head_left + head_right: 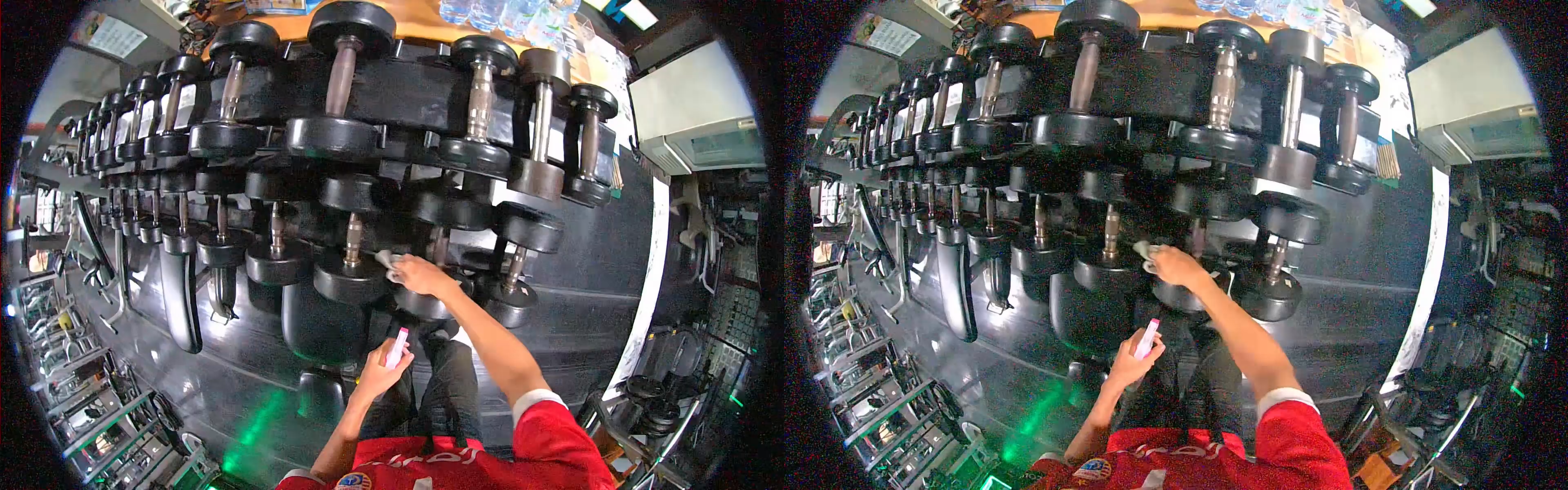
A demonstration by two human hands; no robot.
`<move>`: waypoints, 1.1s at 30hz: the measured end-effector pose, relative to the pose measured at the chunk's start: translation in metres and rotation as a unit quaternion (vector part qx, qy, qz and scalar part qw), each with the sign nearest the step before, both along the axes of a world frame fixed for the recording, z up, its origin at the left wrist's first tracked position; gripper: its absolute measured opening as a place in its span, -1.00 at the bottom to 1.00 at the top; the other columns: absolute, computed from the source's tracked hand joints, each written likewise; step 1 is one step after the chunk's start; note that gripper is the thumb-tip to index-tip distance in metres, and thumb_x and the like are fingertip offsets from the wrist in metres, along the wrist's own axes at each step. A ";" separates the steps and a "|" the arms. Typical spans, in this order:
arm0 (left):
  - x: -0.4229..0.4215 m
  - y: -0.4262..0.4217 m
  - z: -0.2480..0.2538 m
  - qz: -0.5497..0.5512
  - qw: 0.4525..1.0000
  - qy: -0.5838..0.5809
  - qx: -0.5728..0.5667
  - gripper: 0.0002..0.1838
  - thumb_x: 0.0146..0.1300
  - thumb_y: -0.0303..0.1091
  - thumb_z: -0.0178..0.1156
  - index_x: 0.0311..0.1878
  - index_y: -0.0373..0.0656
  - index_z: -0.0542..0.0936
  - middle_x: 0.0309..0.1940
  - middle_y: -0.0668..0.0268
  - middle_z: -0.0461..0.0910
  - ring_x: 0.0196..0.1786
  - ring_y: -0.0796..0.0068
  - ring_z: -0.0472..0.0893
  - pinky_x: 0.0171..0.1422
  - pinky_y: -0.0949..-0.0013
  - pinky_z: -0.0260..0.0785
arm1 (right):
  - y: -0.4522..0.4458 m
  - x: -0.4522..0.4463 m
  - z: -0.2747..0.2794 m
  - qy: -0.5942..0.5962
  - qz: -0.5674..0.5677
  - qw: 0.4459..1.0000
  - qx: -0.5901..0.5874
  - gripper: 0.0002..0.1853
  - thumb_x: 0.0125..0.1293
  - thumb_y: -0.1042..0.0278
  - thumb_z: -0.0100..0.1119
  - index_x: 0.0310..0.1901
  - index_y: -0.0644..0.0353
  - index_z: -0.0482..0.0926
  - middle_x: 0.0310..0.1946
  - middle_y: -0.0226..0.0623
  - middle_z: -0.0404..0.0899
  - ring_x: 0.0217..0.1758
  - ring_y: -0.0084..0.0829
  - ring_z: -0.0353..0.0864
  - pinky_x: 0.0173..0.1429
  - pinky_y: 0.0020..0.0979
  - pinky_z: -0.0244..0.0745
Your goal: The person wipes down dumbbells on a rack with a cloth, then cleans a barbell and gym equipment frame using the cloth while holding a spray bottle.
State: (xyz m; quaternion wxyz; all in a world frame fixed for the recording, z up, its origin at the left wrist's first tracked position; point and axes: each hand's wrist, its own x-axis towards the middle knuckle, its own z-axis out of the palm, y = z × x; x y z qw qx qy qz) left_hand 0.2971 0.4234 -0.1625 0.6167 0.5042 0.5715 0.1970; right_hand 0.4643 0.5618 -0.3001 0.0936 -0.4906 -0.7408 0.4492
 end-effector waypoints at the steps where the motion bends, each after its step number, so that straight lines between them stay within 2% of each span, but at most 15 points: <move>1: 0.002 -0.002 0.001 0.004 1.000 0.004 -0.023 -0.84 0.15 -0.42 0.28 -0.26 -0.22 0.52 -0.27 0.27 0.61 -0.24 0.54 0.58 -0.10 0.42 0.41 | 0.008 -0.007 -0.013 0.000 0.000 1.000 0.002 -0.73 0.23 0.22 0.01 -0.16 0.17 0.58 -0.17 0.05 0.57 -0.06 0.05 0.56 0.04 -0.10 0.49; 3: 0.005 -0.006 0.000 0.009 0.999 0.012 -0.041 -0.85 0.15 -0.42 0.29 -0.27 -0.22 0.52 -0.27 0.27 0.61 -0.23 0.54 0.58 -0.10 0.42 0.41 | 0.027 -0.018 -0.024 -0.085 0.030 0.986 -0.137 -0.70 0.19 0.25 0.00 -0.15 0.20 0.60 -0.06 0.05 0.56 -0.01 0.04 0.55 0.08 -0.11 0.48; 6: 0.008 -0.020 -0.002 0.001 1.000 0.015 0.014 -0.85 0.15 -0.42 0.28 -0.26 -0.22 0.52 -0.28 0.29 0.61 -0.24 0.57 0.56 -0.10 0.42 0.40 | 0.031 -0.024 -0.013 -0.169 0.032 0.973 -0.157 -0.67 0.11 0.32 -0.02 -0.09 0.15 0.59 -0.11 0.06 0.58 -0.02 0.01 0.56 0.08 -0.10 0.45; 9: 0.013 -0.037 -0.003 0.039 0.999 -0.003 -0.035 -0.84 0.15 -0.43 0.28 -0.23 -0.22 0.52 -0.33 0.35 0.59 -0.27 0.61 0.55 -0.14 0.45 0.40 | 0.008 0.008 0.035 -0.044 0.062 0.996 -0.046 -0.67 0.23 0.26 -0.02 -0.01 0.14 0.54 -0.11 -0.08 0.56 0.05 -0.05 0.50 0.12 -0.18 0.43; 12: 0.014 -0.063 -0.005 0.062 0.998 -0.028 -0.019 -0.80 0.17 -0.40 0.27 -0.15 -0.20 0.53 -0.43 0.44 0.55 -0.41 0.68 0.52 -0.30 0.53 0.37 | -0.047 0.048 0.065 0.058 -0.080 0.995 0.028 -0.70 0.21 0.41 0.05 0.00 0.10 0.52 -0.07 -0.10 0.49 0.02 -0.05 0.48 0.12 -0.20 0.40; 13: 0.015 -0.070 -0.005 0.065 0.997 -0.032 -0.015 -0.80 0.17 -0.40 0.27 -0.15 -0.20 0.53 -0.43 0.44 0.55 -0.41 0.68 0.52 -0.30 0.53 0.37 | -0.063 0.060 0.066 0.055 -0.077 0.995 0.032 -0.70 0.21 0.41 0.05 0.00 0.10 0.52 -0.07 -0.10 0.49 0.02 -0.05 0.48 0.12 -0.20 0.40; 15: 0.017 -0.088 -0.008 0.087 0.993 -0.026 -0.069 -0.79 0.19 -0.39 0.25 -0.14 -0.20 0.52 -0.45 0.44 0.55 -0.50 0.69 0.50 -0.42 0.53 0.36 | -0.100 0.078 0.065 0.043 -0.191 0.967 0.162 -0.68 0.12 0.55 0.10 -0.04 0.13 0.54 0.00 -0.07 0.48 0.08 -0.02 0.46 0.16 -0.23 0.40; 16: 0.019 -0.097 -0.014 0.087 0.995 -0.023 -0.039 -0.79 0.20 -0.38 0.24 -0.13 -0.21 0.51 -0.47 0.44 0.55 -0.57 0.70 0.48 -0.50 0.52 0.34 | -0.118 0.084 0.054 0.040 -0.189 0.968 0.161 -0.68 0.12 0.55 0.10 -0.04 0.13 0.54 0.00 -0.07 0.48 0.08 -0.02 0.46 0.16 -0.23 0.40; 19: 0.025 -0.118 -0.021 0.097 0.995 -0.034 -0.017 -0.78 0.20 -0.38 0.25 -0.12 -0.21 0.50 -0.47 0.44 0.55 -0.55 0.70 0.49 -0.48 0.51 0.35 | -0.154 0.088 0.023 0.049 -0.294 0.936 0.189 -0.64 0.02 0.65 0.13 -0.10 0.14 0.56 0.10 -0.08 0.45 0.19 -0.01 0.41 0.22 -0.24 0.38; 21: 0.027 -0.134 -0.024 0.103 0.994 -0.025 -0.026 -0.77 0.20 -0.39 0.25 -0.11 -0.21 0.50 -0.46 0.43 0.55 -0.55 0.70 0.49 -0.48 0.52 0.35 | -0.147 0.079 0.013 0.013 -0.239 0.904 0.354 -0.62 -0.05 0.67 0.13 -0.14 0.12 0.58 0.17 -0.05 0.41 0.26 -0.05 0.37 0.26 -0.22 0.36; 22: 0.026 -0.143 -0.027 0.114 0.993 -0.032 -0.031 -0.77 0.19 -0.40 0.25 -0.10 -0.21 0.50 -0.45 0.43 0.56 -0.55 0.70 0.49 -0.48 0.52 0.35 | -0.139 0.068 0.025 -0.021 -0.214 0.905 0.366 -0.60 -0.12 0.63 0.17 -0.17 0.06 0.60 0.12 -0.18 0.46 0.26 -0.15 0.37 0.26 -0.22 0.37; 25: 0.022 -0.165 -0.028 0.144 0.988 -0.034 -0.044 -0.77 0.19 -0.42 0.25 -0.10 -0.21 0.50 -0.45 0.43 0.57 -0.55 0.69 0.49 -0.48 0.53 0.35 | -0.110 0.033 0.047 -0.001 -0.018 0.899 0.438 -0.67 -0.06 0.49 0.16 -0.20 -0.07 0.61 0.03 -0.47 0.50 0.24 -0.31 0.38 0.24 -0.23 0.34; 26: 0.020 -0.169 -0.027 0.144 0.989 -0.026 -0.038 -0.77 0.19 -0.43 0.25 -0.10 -0.21 0.50 -0.44 0.43 0.57 -0.55 0.69 0.49 -0.49 0.53 0.35 | -0.103 0.014 0.045 -0.010 0.040 0.895 0.445 -0.74 0.01 0.39 0.11 -0.20 -0.03 0.62 0.02 -0.42 0.49 0.23 -0.30 0.36 0.26 -0.21 0.29; 31: 0.013 -0.177 -0.030 0.151 0.986 -0.022 -0.061 -0.78 0.19 -0.44 0.24 -0.11 -0.21 0.50 -0.43 0.42 0.58 -0.56 0.70 0.48 -0.50 0.54 0.34 | -0.087 -0.069 0.028 -0.348 0.107 0.866 0.343 -0.80 0.13 0.31 0.05 -0.29 0.05 0.66 -0.04 -0.38 0.46 0.21 -0.24 0.31 0.33 -0.20 0.13; 33: 0.011 -0.172 -0.029 0.132 0.991 0.006 -0.026 -0.79 0.19 -0.45 0.24 -0.12 -0.21 0.50 -0.42 0.41 0.58 -0.56 0.70 0.48 -0.49 0.55 0.34 | -0.089 -0.066 0.030 -0.338 0.101 0.872 0.339 -0.80 0.13 0.31 0.05 -0.28 0.06 0.66 -0.03 -0.37 0.46 0.23 -0.25 0.30 0.33 -0.22 0.14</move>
